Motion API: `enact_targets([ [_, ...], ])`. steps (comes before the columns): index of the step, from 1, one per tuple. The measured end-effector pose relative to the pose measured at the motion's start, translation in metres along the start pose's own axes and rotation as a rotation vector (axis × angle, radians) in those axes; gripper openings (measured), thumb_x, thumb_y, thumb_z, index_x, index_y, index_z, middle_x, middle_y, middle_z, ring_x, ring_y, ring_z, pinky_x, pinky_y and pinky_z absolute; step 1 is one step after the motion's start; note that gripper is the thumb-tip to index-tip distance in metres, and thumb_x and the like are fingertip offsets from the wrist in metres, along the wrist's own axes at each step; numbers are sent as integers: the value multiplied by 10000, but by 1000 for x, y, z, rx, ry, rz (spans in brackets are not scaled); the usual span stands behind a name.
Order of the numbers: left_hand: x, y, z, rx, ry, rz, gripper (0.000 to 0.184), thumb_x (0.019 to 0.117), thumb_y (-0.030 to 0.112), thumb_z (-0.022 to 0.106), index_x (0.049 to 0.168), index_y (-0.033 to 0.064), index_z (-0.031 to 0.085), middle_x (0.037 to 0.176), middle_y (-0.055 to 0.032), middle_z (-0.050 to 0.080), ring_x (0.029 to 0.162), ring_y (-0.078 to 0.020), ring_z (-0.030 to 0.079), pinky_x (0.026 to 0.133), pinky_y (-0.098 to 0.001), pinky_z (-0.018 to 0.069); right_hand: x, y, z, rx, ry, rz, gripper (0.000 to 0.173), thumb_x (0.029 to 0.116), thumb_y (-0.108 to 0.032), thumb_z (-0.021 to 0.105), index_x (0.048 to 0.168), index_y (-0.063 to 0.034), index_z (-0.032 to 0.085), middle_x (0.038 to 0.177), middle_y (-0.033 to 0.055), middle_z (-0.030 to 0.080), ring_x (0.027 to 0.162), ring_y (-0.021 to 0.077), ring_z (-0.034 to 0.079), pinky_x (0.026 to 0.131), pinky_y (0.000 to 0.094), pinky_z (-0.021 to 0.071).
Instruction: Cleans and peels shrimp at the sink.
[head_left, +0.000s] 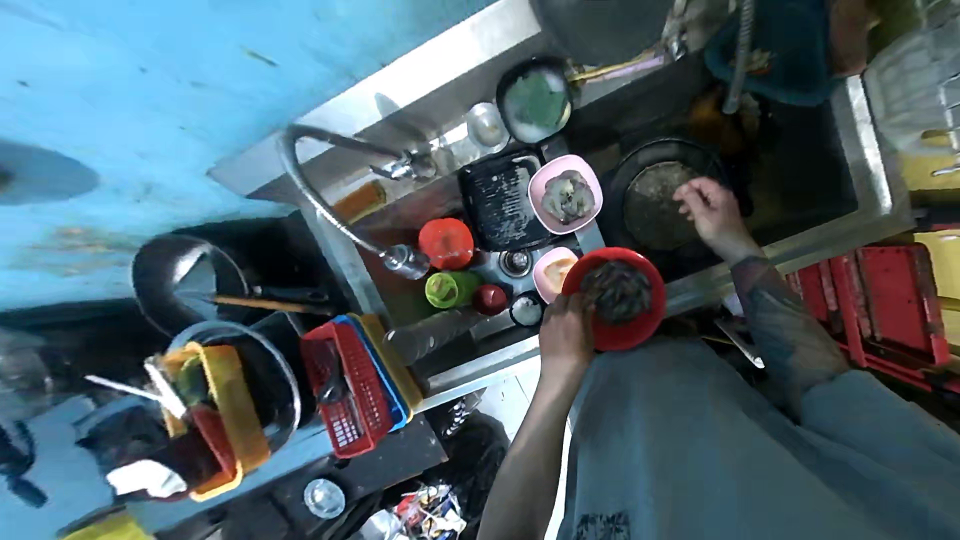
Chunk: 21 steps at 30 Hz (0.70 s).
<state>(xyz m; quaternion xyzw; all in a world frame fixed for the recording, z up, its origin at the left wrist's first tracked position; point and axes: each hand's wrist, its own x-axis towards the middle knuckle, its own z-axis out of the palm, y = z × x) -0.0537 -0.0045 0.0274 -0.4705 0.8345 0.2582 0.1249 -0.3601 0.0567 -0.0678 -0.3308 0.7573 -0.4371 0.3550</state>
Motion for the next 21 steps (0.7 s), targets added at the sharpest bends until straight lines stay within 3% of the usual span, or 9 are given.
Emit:
enact_targets([
  [2, 10, 19, -15, -10, 52, 62, 305, 1031, 313, 617, 1221, 91, 705, 1135, -145, 697, 1058, -329, 683, 909, -547, 566, 39, 28, -14, 94, 77, 207, 423, 1096, -377, 445, 1318, -51, 599, 1197, 103, 698, 1015, 196, 705, 887, 407, 597],
  [4, 32, 42, -28, -79, 93, 167, 305, 1031, 319, 621, 1228, 100, 701, 1147, -139, 697, 1066, -315, 680, 927, -537, 562, 67, 37, -21, 157, 54, 307, 483, 1106, -424, 404, 1344, -47, 589, 1208, 114, 697, 1037, 199, 705, 911, 402, 586],
  [6, 67, 69, -35, -201, 91, 265, 299, 1029, 311, 631, 1240, 110, 699, 1166, -127, 691, 1040, -280, 685, 917, -511, 572, 88, 37, -24, 135, -1, 272, 504, 1109, -437, 390, 1262, -35, 654, 1128, 113, 715, 1011, 185, 705, 927, 394, 578],
  [9, 137, 107, -19, -447, 23, 361, 284, 1006, 286, 673, 1236, 124, 711, 1180, -75, 696, 1077, -176, 677, 978, -417, 562, 109, 35, -29, 227, 1, 255, 513, 1116, -429, 386, 1120, -8, 678, 924, 86, 708, 815, 152, 701, 797, 349, 605],
  [12, 200, 141, 13, -685, -49, 400, 270, 974, 207, 720, 1217, 88, 725, 1162, -61, 732, 1067, -129, 697, 980, -361, 574, 116, 47, -44, 290, 16, 224, 413, 1117, -342, 427, 1167, -6, 662, 854, 60, 665, 726, 128, 655, 730, 327, 595],
  [15, 240, 163, 43, -787, -90, 393, 272, 955, 149, 736, 1213, 65, 728, 1152, -78, 736, 1058, -136, 701, 973, -346, 574, 105, 55, -69, 254, 24, 143, 341, 1103, -223, 439, 1282, -4, 629, 1066, 114, 709, 938, 158, 695, 882, 361, 590],
  [17, 255, 173, 56, -828, -115, 376, 276, 951, 123, 736, 1219, 61, 719, 1135, -79, 736, 1028, -140, 708, 950, -342, 586, 99, 66, -84, 201, 33, 95, 312, 1097, -176, 431, 1298, -27, 616, 1203, 102, 707, 1097, 160, 683, 976, 365, 561],
  [21, 268, 182, 66, -855, -129, 358, 275, 954, 112, 725, 1223, 50, 717, 1145, -85, 739, 1033, -143, 710, 954, -341, 584, 88, 76, -100, 132, 61, 86, 312, 1101, -152, 414, 1300, -56, 634, 1275, 73, 694, 1206, 145, 645, 1055, 361, 524],
])
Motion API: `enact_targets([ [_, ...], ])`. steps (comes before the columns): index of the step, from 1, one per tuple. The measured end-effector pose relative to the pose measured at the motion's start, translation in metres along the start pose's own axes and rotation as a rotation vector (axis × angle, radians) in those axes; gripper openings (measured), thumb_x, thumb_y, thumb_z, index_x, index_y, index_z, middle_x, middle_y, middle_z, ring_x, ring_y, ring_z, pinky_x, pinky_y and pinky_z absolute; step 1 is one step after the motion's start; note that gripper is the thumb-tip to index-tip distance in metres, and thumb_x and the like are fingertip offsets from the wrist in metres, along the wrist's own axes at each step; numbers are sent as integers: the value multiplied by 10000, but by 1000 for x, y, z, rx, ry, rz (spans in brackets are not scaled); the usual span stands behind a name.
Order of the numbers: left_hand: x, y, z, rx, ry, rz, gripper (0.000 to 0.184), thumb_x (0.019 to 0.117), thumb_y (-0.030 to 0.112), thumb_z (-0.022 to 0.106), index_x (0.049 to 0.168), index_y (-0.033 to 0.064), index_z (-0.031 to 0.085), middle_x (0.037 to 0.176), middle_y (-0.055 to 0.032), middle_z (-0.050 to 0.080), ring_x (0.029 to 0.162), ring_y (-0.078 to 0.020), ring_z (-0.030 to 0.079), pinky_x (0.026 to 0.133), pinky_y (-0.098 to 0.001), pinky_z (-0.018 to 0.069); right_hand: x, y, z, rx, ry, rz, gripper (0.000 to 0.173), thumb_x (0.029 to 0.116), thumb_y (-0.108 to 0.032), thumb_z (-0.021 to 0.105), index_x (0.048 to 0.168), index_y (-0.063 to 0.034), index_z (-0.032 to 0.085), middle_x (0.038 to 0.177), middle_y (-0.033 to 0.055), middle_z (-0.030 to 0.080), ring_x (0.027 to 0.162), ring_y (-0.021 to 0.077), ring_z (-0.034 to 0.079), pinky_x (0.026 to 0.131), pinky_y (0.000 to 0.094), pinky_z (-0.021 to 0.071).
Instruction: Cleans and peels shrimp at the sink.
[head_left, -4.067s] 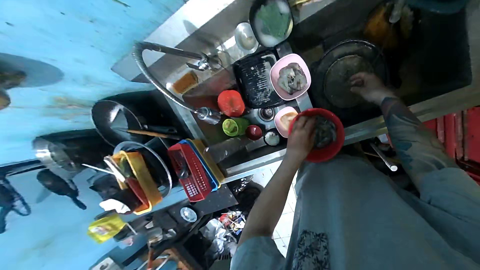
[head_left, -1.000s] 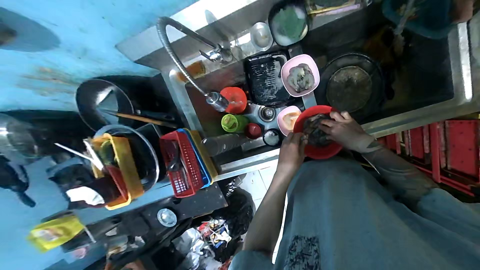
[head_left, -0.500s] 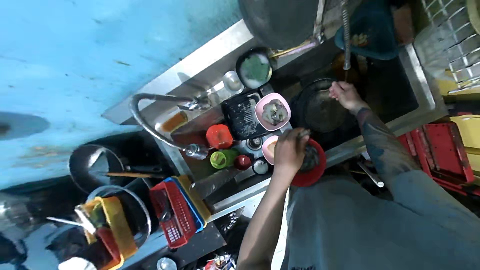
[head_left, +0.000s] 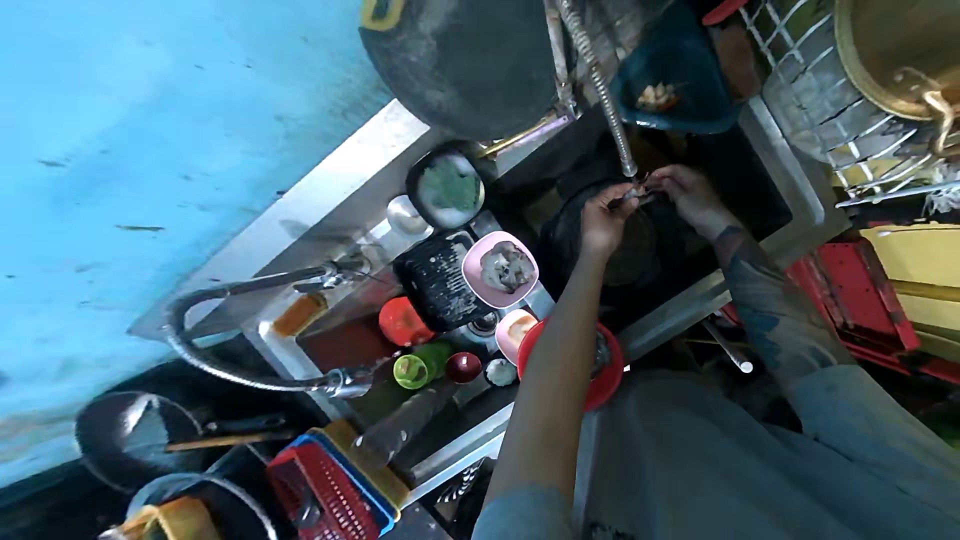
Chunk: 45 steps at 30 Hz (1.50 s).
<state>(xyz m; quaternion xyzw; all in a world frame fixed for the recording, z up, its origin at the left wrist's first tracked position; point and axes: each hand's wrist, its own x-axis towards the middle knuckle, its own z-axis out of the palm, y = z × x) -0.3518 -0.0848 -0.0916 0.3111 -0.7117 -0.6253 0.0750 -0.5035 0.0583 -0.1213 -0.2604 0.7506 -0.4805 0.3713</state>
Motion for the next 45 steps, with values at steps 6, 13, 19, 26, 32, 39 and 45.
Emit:
enact_targets([
  [6, 7, -5, 4, -14, 29, 71, 252, 941, 88, 734, 1184, 23, 721, 1118, -95, 741, 1000, -148, 714, 929, -336, 593, -12, -7, -3, -34, 26, -74, 329, 1112, -230, 424, 1317, -97, 644, 1327, 37, 670, 1260, 128, 609, 1097, 361, 500],
  [13, 5, -9, 6, -61, 45, 163, 256, 923, 40, 741, 1178, 17, 728, 1141, -87, 747, 1036, -158, 716, 956, -340, 590, -21, -15, 4, -4, 47, -95, 352, 1116, -228, 417, 1360, -98, 636, 1344, 30, 668, 1279, 115, 601, 1111, 340, 488],
  [19, -1, -12, 2, -111, 81, 157, 281, 917, 10, 733, 1196, -4, 703, 1093, -113, 736, 970, -173, 715, 882, -342, 608, -24, -23, 9, 67, 35, -144, 340, 1111, -195, 434, 1347, -59, 638, 1337, 52, 672, 1277, 124, 608, 1119, 337, 490],
  [26, 2, -7, 3, -150, 122, 140, 284, 910, 12, 739, 1186, -24, 679, 1065, -110, 737, 963, -165, 712, 875, -341, 605, -21, -29, 9, 101, 33, -176, 362, 1106, -151, 394, 1372, -34, 610, 1363, 69, 659, 1305, 136, 591, 1142, 346, 468],
  [32, 3, -4, 4, -242, 103, 131, 324, 906, -15, 730, 1212, -55, 631, 1081, -122, 727, 991, -183, 706, 888, -351, 603, -15, -26, 8, 41, -21, -173, 388, 1102, -182, 398, 1417, -65, 592, 1443, 59, 606, 1374, 138, 530, 1178, 360, 429],
  [39, 3, -2, -1, -281, 71, 97, 409, 901, -30, 730, 1268, -43, 550, 1073, -126, 718, 976, -196, 705, 866, -354, 605, -16, -33, 14, -19, -63, -120, 384, 1070, -224, 501, 1440, -209, 603, 1467, 49, 560, 1380, 184, 504, 1144, 411, 449],
  [45, 2, -2, -4, -303, 67, 38, 464, 927, -19, 706, 1337, -26, 489, 1088, -159, 725, 969, -231, 724, 872, -381, 613, -18, -34, 22, -146, -29, -236, 364, 1043, -270, 598, 1390, -184, 666, 1410, 22, 634, 1349, 154, 547, 1177, 393, 415],
])
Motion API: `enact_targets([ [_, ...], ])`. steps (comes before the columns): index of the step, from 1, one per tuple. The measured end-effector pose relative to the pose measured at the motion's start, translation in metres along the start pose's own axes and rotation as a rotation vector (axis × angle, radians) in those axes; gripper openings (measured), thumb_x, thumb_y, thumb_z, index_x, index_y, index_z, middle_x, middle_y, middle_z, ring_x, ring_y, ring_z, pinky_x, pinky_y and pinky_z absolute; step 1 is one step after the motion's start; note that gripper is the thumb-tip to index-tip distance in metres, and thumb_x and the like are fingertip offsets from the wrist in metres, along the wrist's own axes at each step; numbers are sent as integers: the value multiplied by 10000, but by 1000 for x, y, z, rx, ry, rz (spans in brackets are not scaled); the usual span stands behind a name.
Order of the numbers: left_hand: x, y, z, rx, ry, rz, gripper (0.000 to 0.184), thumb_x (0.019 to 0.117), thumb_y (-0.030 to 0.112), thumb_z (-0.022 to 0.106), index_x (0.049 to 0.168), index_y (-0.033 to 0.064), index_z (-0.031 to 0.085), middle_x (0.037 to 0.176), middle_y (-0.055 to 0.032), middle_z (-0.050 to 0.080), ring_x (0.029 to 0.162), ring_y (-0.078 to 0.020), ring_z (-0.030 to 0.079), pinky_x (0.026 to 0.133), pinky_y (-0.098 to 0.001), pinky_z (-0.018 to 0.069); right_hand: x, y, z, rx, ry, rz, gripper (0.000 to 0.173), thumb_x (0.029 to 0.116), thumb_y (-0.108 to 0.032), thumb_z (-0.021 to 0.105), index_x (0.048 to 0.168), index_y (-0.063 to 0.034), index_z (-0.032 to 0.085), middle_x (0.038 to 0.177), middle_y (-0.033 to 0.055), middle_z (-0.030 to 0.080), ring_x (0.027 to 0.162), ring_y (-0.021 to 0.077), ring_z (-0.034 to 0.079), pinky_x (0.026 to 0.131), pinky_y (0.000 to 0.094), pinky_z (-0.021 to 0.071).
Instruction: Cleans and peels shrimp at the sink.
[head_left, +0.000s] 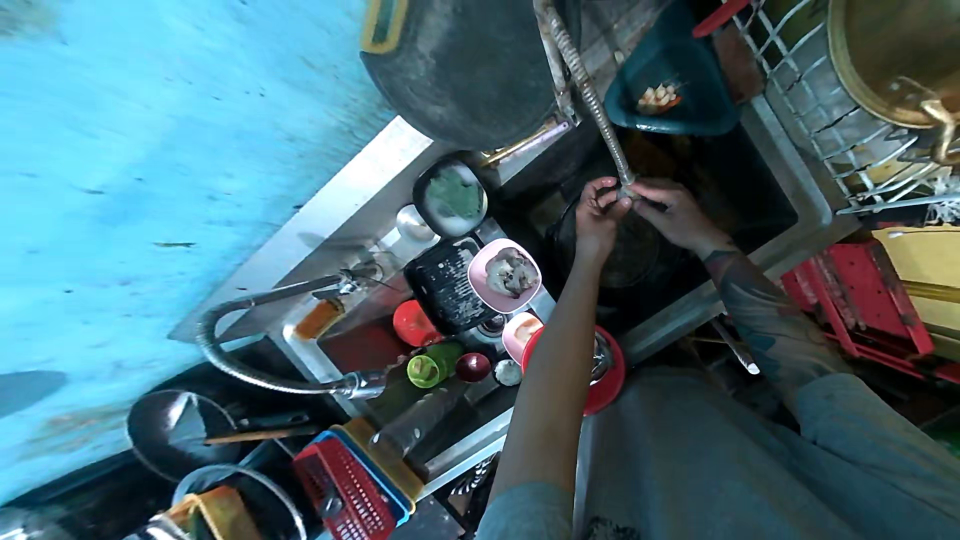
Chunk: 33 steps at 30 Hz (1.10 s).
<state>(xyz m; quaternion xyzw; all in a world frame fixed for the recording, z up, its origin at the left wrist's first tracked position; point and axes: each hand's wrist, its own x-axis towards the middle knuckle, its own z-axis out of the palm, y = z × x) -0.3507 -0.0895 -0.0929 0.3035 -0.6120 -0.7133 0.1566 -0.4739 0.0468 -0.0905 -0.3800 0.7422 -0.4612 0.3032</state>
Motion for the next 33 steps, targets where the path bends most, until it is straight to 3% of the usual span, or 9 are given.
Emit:
enact_targets([
  [4, -3, -1, -3, -55, 22, -29, 525, 939, -16, 691, 1398, -9, 436, 1081, -171, 722, 953, -245, 727, 871, -395, 614, -2, 5, 3, -84, 153, 0, 350, 953, -382, 737, 1225, -162, 745, 1199, 5, 732, 1179, 153, 647, 1093, 414, 482],
  [8, -4, -4, -5, -50, 3, -43, 527, 961, 5, 672, 1426, -2, 424, 1099, -163, 719, 959, -236, 723, 884, -395, 609, -3, 7, 6, -166, 34, -75, 436, 1033, -370, 616, 1433, -196, 630, 1417, -1, 639, 1330, 144, 570, 1183, 397, 407],
  [13, -3, -3, -5, -21, -3, -65, 501, 992, 23, 631, 1452, 16, 431, 1156, -178, 707, 987, -248, 725, 896, -405, 613, -2, 5, 9, -148, 49, 51, 591, 970, -520, 667, 1444, -171, 614, 1324, 32, 692, 1261, 163, 617, 1162, 426, 429],
  [15, -4, -1, -3, 27, -31, -46, 481, 999, 19, 613, 1446, 20, 435, 1181, -164, 704, 991, -213, 721, 884, -366, 603, -1, 2, 11, 1, 30, 74, 647, 925, -463, 751, 1462, -142, 585, 1335, 54, 678, 1237, 131, 631, 1113, 383, 493],
  [18, -2, 0, -2, 54, -69, -17, 489, 1001, 1, 603, 1456, 15, 425, 1191, -168, 701, 997, -218, 724, 898, -372, 606, 2, 0, 13, 183, 61, 118, 454, 918, -331, 789, 1286, -84, 694, 1206, 58, 720, 1113, 118, 680, 1008, 345, 560],
  [23, -4, 1, -5, 94, -76, -32, 492, 1016, 41, 592, 1474, 40, 414, 1125, -151, 707, 930, -206, 717, 853, -366, 604, 8, 1, 12, 331, 157, 213, 267, 1043, -276, 618, 1103, -36, 719, 992, 57, 753, 940, 129, 723, 909, 350, 601],
  [26, -4, -2, -7, 71, -64, -71, 480, 1028, 66, 584, 1477, 34, 415, 1135, -159, 701, 952, -222, 718, 869, -392, 610, 10, 5, 13, 399, 203, 216, 302, 1100, -271, 484, 1167, -19, 637, 1001, 78, 746, 978, 168, 716, 935, 382, 583],
  [30, -4, -1, -9, 53, -68, -115, 434, 1028, 76, 589, 1438, 25, 456, 1154, -157, 696, 969, -224, 716, 863, -393, 613, 7, 2, 13, 509, 70, 199, 476, 1000, -252, 683, 1404, -42, 544, 1171, 119, 702, 1049, 209, 701, 943, 390, 596],
  [33, -4, -1, -11, 101, -112, -82, 464, 1021, 66, 599, 1450, 30, 427, 1127, -140, 709, 950, -198, 710, 863, -362, 595, 8, 2, 15, 442, 113, 135, 304, 939, -203, 767, 1176, -22, 709, 1059, 91, 737, 953, 166, 715, 880, 352, 612],
])
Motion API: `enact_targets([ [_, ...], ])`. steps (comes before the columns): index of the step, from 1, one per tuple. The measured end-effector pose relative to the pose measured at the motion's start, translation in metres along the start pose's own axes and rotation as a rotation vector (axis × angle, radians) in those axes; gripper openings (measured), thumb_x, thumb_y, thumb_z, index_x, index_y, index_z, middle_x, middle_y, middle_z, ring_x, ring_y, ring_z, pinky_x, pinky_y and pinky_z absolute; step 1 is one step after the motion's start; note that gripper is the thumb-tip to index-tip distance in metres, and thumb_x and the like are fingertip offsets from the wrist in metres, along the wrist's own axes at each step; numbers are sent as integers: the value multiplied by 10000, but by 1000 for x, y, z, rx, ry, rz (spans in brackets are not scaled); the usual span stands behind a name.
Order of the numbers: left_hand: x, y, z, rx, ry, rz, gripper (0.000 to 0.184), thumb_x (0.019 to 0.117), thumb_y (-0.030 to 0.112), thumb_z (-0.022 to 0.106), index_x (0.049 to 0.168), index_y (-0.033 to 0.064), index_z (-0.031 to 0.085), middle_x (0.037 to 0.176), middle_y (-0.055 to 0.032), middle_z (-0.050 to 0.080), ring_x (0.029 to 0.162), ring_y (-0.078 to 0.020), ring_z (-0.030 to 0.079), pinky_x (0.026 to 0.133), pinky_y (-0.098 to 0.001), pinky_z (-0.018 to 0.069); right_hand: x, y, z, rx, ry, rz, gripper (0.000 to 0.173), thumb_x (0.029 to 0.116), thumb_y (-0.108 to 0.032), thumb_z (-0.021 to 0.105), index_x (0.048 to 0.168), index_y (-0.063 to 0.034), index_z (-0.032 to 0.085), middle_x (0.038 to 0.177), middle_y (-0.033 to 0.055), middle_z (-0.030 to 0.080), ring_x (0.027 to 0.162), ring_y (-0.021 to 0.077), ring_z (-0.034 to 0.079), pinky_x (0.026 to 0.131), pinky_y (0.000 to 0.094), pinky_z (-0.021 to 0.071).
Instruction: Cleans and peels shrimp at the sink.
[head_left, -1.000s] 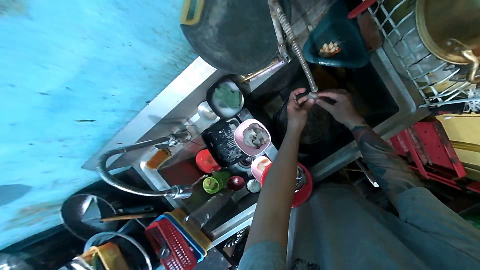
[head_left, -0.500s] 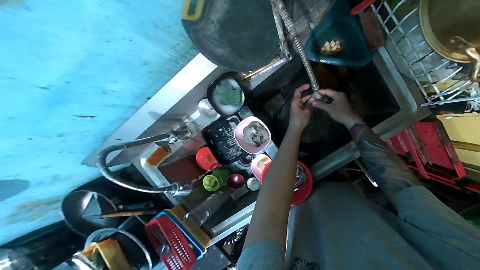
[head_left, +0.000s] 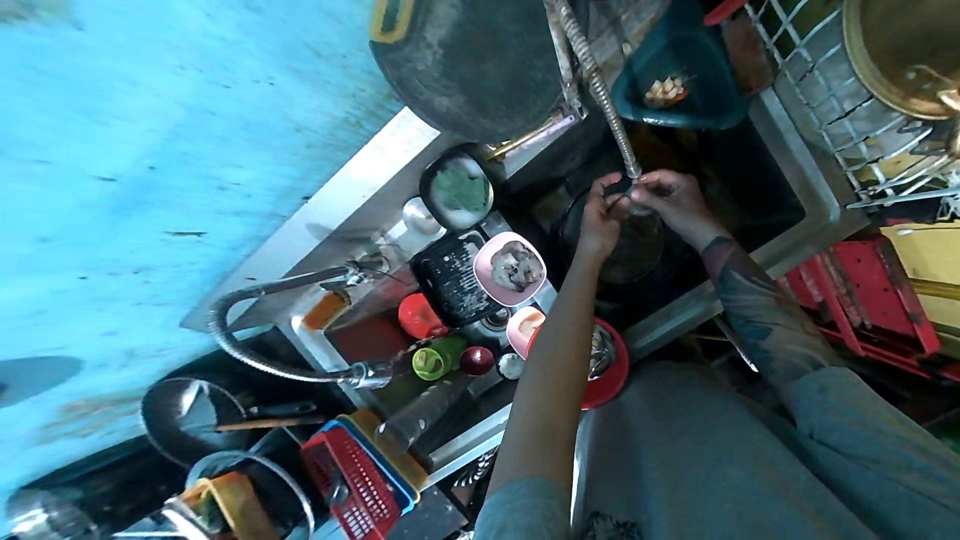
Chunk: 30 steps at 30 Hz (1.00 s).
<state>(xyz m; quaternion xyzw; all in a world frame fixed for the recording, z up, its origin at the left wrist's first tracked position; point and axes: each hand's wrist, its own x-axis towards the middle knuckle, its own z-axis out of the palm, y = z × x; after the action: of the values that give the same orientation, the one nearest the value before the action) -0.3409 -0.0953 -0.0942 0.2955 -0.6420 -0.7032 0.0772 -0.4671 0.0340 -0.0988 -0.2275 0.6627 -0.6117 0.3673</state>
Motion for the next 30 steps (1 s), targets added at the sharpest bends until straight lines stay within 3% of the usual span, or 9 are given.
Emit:
enact_targets([
  [2, -1, 1, -1, 28, -7, 15, 500, 1022, 58, 585, 1486, 43, 398, 1130, -133, 707, 964, -182, 702, 883, -353, 583, 2, -2, 0, -3, 78, -32, 215, 1001, -197, 685, 1107, -18, 736, 1001, 76, 753, 935, 155, 723, 895, 349, 607],
  [4, -2, 0, -3, 51, 14, 36, 493, 1025, 51, 566, 1490, 49, 402, 1111, -122, 701, 947, -174, 688, 857, -346, 578, 5, -3, 1, -14, 146, -52, 234, 1054, -201, 594, 1129, -14, 713, 1019, 78, 758, 990, 162, 721, 944, 356, 587],
  [8, -6, -2, -7, 123, 15, 94, 483, 1028, 48, 549, 1495, 49, 422, 1180, -124, 682, 1025, -179, 676, 902, -360, 576, 3, -6, 3, -76, 65, -54, 306, 1075, -193, 536, 1319, -40, 641, 1247, 74, 694, 1192, 143, 642, 1056, 331, 525],
  [13, -11, -4, -15, 90, 7, 187, 513, 1010, 11, 567, 1501, 31, 418, 1200, -130, 694, 1046, -191, 683, 917, -362, 575, 1, -2, 12, -35, 0, -23, 271, 1074, -185, 538, 1240, -17, 670, 1181, 88, 734, 1130, 164, 687, 1026, 362, 554],
  [16, -9, -1, -11, 33, 22, 162, 530, 1002, 1, 582, 1507, 30, 425, 1215, -137, 701, 1064, -197, 689, 938, -366, 573, 1, 1, 13, 55, 79, 13, 312, 1097, -187, 476, 1299, -5, 630, 1160, 105, 718, 1095, 173, 685, 1008, 359, 556],
  [20, 2, 3, 5, -9, 29, 131, 526, 990, -10, 602, 1493, 31, 453, 1214, -140, 701, 1059, -188, 690, 934, -354, 573, -2, 12, 2, 112, 140, 49, 361, 1122, -230, 399, 1357, -37, 593, 1259, 79, 708, 1191, 172, 646, 1013, 364, 523],
  [30, 0, 2, 8, -22, 117, 108, 343, 1004, 63, 618, 1337, -10, 574, 1157, -128, 687, 1020, -191, 691, 913, -370, 594, -16, 3, -13, 1, 116, -30, 320, 1097, -177, 473, 1324, -29, 644, 1323, 84, 678, 1287, 174, 601, 1121, 364, 483],
])
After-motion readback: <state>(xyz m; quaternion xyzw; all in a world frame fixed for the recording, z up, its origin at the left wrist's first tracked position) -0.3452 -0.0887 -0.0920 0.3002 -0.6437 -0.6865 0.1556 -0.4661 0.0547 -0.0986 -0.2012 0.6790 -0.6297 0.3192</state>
